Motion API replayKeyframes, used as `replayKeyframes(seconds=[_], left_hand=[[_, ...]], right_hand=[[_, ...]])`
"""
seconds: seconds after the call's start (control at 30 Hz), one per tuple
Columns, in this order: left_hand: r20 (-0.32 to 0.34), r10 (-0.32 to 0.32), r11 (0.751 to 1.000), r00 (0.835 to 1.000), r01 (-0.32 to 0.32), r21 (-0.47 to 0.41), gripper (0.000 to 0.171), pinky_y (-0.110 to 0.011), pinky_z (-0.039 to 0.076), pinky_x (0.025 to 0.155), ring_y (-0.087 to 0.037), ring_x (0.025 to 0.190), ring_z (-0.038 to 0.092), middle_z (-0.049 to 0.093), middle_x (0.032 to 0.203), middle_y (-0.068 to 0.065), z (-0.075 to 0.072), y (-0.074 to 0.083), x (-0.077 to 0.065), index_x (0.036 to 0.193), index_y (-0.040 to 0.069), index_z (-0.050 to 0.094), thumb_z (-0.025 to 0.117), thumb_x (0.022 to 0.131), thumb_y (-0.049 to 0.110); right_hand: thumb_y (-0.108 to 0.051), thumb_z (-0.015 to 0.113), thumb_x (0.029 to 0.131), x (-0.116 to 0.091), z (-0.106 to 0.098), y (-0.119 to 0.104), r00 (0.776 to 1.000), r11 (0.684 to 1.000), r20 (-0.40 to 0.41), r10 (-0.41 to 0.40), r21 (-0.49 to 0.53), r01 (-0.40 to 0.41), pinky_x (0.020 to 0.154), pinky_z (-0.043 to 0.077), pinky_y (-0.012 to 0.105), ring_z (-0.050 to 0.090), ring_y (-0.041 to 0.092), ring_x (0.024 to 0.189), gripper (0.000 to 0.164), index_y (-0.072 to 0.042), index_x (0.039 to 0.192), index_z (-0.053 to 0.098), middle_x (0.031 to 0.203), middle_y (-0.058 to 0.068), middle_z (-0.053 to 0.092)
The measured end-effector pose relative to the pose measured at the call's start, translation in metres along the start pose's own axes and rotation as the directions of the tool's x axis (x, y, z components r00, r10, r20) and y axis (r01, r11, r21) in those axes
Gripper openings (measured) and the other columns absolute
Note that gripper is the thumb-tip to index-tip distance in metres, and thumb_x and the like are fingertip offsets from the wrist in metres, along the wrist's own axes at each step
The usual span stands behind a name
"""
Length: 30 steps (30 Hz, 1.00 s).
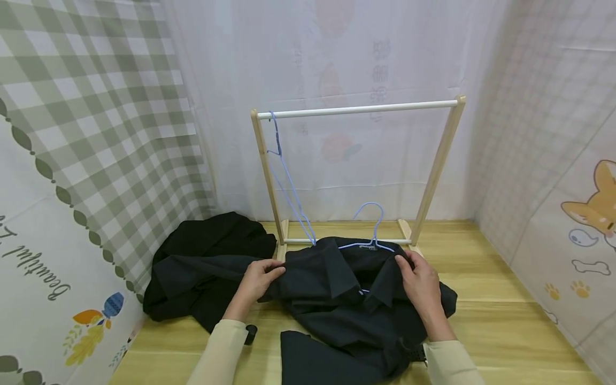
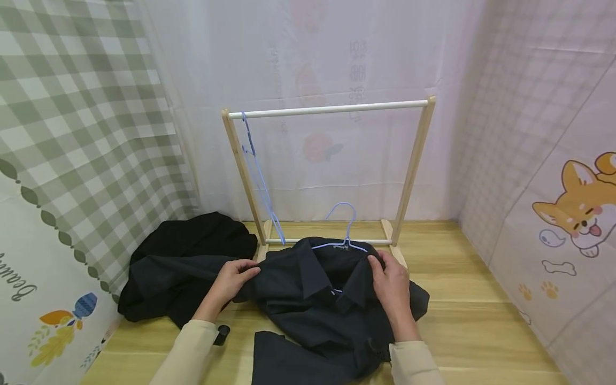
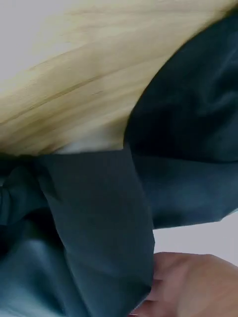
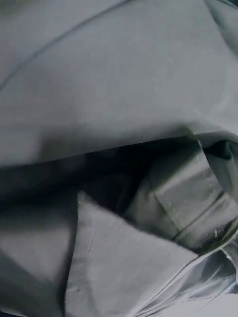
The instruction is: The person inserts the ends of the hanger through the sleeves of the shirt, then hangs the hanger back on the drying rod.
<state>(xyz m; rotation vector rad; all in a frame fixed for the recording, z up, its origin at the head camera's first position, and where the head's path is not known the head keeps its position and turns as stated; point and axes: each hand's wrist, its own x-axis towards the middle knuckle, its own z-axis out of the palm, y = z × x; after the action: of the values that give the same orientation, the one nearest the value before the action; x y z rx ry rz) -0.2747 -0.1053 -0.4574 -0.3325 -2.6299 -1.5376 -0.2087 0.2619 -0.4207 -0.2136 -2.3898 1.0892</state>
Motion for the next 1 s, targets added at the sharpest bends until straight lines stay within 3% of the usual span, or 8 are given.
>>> replayKeyframes(seconds=[0.17, 0.27, 0.33, 0.47, 0.57, 0.67, 0.8, 1.0], left_hand=[[-0.245, 0.028, 0.999, 0.969, -0.021, 0.03, 0.013, -0.034, 0.049, 0.071, -0.018, 0.078, 0.061, 0.07, 0.089, -0.004, -0.006, 0.002, 0.003, 0.097, 0.005, 0.076, 0.069, 0.095, 0.016], [-0.284, 0.114, 0.988, 0.952, -0.079, 0.131, 0.012, -0.04, 0.05, 0.076, -0.023, 0.085, 0.062, 0.069, 0.096, -0.007, 0.001, 0.005, 0.005, 0.1, 0.004, 0.075, 0.07, 0.094, 0.014], [-0.252, 0.207, 0.964, 0.945, -0.153, 0.218, 0.019, -0.047, 0.049, 0.085, -0.029, 0.098, 0.062, 0.067, 0.107, -0.011, 0.01, 0.011, 0.005, 0.109, 0.003, 0.072, 0.07, 0.094, 0.014], [-0.114, 0.384, 0.871, 0.916, -0.319, 0.373, 0.04, -0.056, 0.038, 0.103, -0.038, 0.122, 0.052, 0.058, 0.131, -0.019, 0.03, 0.025, 0.009, 0.13, 0.001, 0.062, 0.066, 0.097, 0.023], [-0.008, 0.447, 0.817, 0.894, -0.405, 0.41, 0.044, -0.058, 0.028, 0.111, -0.039, 0.131, 0.046, 0.054, 0.138, -0.02, 0.045, 0.034, 0.014, 0.136, 0.001, 0.056, 0.06, 0.101, 0.027], [0.046, 0.457, 0.799, 0.889, -0.432, 0.418, 0.041, -0.059, 0.022, 0.113, -0.036, 0.134, 0.045, 0.055, 0.138, -0.017, 0.056, 0.04, 0.018, 0.135, 0.002, 0.056, 0.055, 0.103, 0.027], [0.084, 0.435, 0.817, 0.896, -0.433, 0.38, 0.036, -0.053, 0.034, 0.109, -0.03, 0.124, 0.056, 0.063, 0.129, -0.014, 0.062, 0.046, 0.018, 0.131, 0.004, 0.061, 0.057, 0.102, 0.025], [0.092, 0.347, 0.917, 0.933, -0.358, 0.178, 0.028, -0.043, 0.052, 0.087, -0.028, 0.104, 0.065, 0.068, 0.113, -0.012, 0.064, 0.05, 0.018, 0.12, 0.004, 0.067, 0.058, 0.102, 0.024]], right_hand=[[-0.025, 0.058, 0.102, 0.001, 0.001, 0.003, 0.996, 0.998, -0.07, 0.059, 0.017, -0.058, 0.092, 0.042, 0.058, 0.059, 0.047, 0.107, 0.032, 0.003, 0.117, 0.064, 0.117, 0.029, 0.064], [-0.024, 0.058, 0.102, 0.001, 0.002, 0.004, 0.997, 0.999, -0.057, 0.049, 0.014, -0.048, 0.091, 0.042, 0.058, 0.059, 0.047, 0.105, 0.03, 0.003, 0.116, 0.063, 0.116, 0.029, 0.064], [-0.023, 0.058, 0.102, 0.001, 0.004, 0.004, 1.0, 1.0, -0.019, 0.007, 0.001, -0.006, 0.089, 0.043, 0.057, 0.06, 0.045, 0.103, 0.029, 0.003, 0.115, 0.064, 0.114, 0.028, 0.065], [-0.022, 0.057, 0.103, 0.0, 0.009, 0.004, 0.991, 0.995, 0.089, -0.101, -0.013, 0.102, 0.088, 0.045, 0.055, 0.062, 0.042, 0.102, 0.028, 0.002, 0.115, 0.064, 0.111, 0.025, 0.067], [-0.022, 0.058, 0.103, -0.002, 0.01, 0.005, 0.976, 0.987, 0.152, -0.159, 0.003, 0.16, 0.086, 0.047, 0.053, 0.063, 0.038, 0.1, 0.026, 0.0, 0.114, 0.065, 0.109, 0.021, 0.068], [-0.02, 0.059, 0.102, -0.003, 0.01, 0.006, 0.961, 0.982, 0.204, -0.187, 0.044, 0.181, 0.085, 0.047, 0.05, 0.064, 0.031, 0.097, 0.022, -0.002, 0.112, 0.067, 0.108, 0.016, 0.069], [-0.019, 0.061, 0.101, -0.004, 0.009, 0.006, 0.955, 0.981, 0.227, -0.19, 0.078, 0.177, 0.084, 0.047, 0.047, 0.062, 0.027, 0.096, 0.02, -0.003, 0.111, 0.068, 0.107, 0.013, 0.07], [-0.026, 0.064, 0.099, -0.002, 0.006, 0.004, 0.981, 0.991, 0.143, -0.134, 0.001, 0.135, 0.086, 0.048, 0.051, 0.064, 0.034, 0.097, 0.028, -0.002, 0.113, 0.069, 0.106, 0.016, 0.07]])
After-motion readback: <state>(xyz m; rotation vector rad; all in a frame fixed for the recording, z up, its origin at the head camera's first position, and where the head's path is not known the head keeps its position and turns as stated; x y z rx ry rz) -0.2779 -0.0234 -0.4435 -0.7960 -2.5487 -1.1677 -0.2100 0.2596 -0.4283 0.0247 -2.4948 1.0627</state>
